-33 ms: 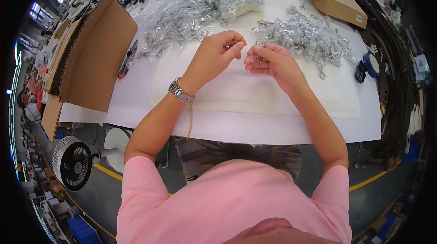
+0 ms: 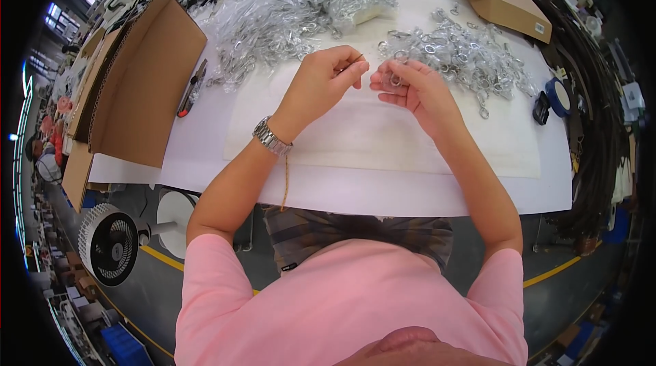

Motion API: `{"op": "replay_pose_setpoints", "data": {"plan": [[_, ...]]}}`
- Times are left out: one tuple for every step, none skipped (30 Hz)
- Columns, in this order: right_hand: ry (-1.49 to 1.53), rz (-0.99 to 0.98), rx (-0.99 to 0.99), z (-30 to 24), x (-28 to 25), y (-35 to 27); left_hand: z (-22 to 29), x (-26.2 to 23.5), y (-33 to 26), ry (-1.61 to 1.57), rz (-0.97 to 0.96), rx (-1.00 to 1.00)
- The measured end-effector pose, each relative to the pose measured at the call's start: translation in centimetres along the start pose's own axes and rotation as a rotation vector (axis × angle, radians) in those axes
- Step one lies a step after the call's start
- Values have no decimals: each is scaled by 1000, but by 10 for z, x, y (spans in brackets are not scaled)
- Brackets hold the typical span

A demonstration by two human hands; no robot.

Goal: Threading a yellow cord through silver metal rings on a workshop table.

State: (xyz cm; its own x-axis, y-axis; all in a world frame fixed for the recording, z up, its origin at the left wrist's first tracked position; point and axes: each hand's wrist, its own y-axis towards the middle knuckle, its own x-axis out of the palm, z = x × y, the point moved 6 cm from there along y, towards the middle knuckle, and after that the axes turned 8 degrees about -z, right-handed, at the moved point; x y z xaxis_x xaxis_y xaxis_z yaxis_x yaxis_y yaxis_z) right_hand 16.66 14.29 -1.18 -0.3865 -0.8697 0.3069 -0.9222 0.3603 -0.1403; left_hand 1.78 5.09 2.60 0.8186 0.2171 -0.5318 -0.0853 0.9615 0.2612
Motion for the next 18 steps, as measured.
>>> {"op": "replay_pose_setpoints", "data": {"plan": [[93, 98, -93, -8, -6, -1, -5, 1, 1, -70, -39, -122], [185, 196, -186, -13, -13, -2, -2, 3, 0, -71, -40, -122], [168, 193, -226, -14, -14, -1, 1, 10, -2, -192, -74, -166], [168, 192, -226, -12, -12, 0, 2, 17, -4, -312, -105, -209], [161, 139, -201, -8, -4, 2, 5, 20, -4, -312, -105, -210], [154, 86, -177, -5, 1, 4, 6, 26, -5, -433, -131, -214], [154, 89, -178, -3, -1, 4, 8, 31, -5, -556, -161, -217], [153, 21, -146, 1, 0, 6, 8, 30, -5, -556, -164, -216], [152, -46, -114, 4, 1, 6, 6, 31, -5, -613, -195, -257], [153, -48, -114, 2, 1, 5, 3, 31, -6, -667, -221, -300], [175, -70, -121, -1, 3, 4, -3, 30, -6, -667, -219, -301], [197, -94, -128, -5, 6, 4, -10, 35, -7, -746, -268, -296], [197, -93, -126, -7, 9, 3, -11, 39, -7, -827, -319, -291], [253, -13, -122, -7, 10, 2, -14, 39, -7, -829, -318, -293], [309, 67, -118, -6, 8, 1, -16, 40, -8, -801, -342, -298], [308, 69, -120, -4, 4, 1, -14, 42, -8, -773, -368, -301], [267, 31, -127, 0, -1, 2, -12, 42, -8, -773, -370, -300], [226, -6, -133, 1, -3, 2, -10, 38, -7, -744, -320, -288]]}}
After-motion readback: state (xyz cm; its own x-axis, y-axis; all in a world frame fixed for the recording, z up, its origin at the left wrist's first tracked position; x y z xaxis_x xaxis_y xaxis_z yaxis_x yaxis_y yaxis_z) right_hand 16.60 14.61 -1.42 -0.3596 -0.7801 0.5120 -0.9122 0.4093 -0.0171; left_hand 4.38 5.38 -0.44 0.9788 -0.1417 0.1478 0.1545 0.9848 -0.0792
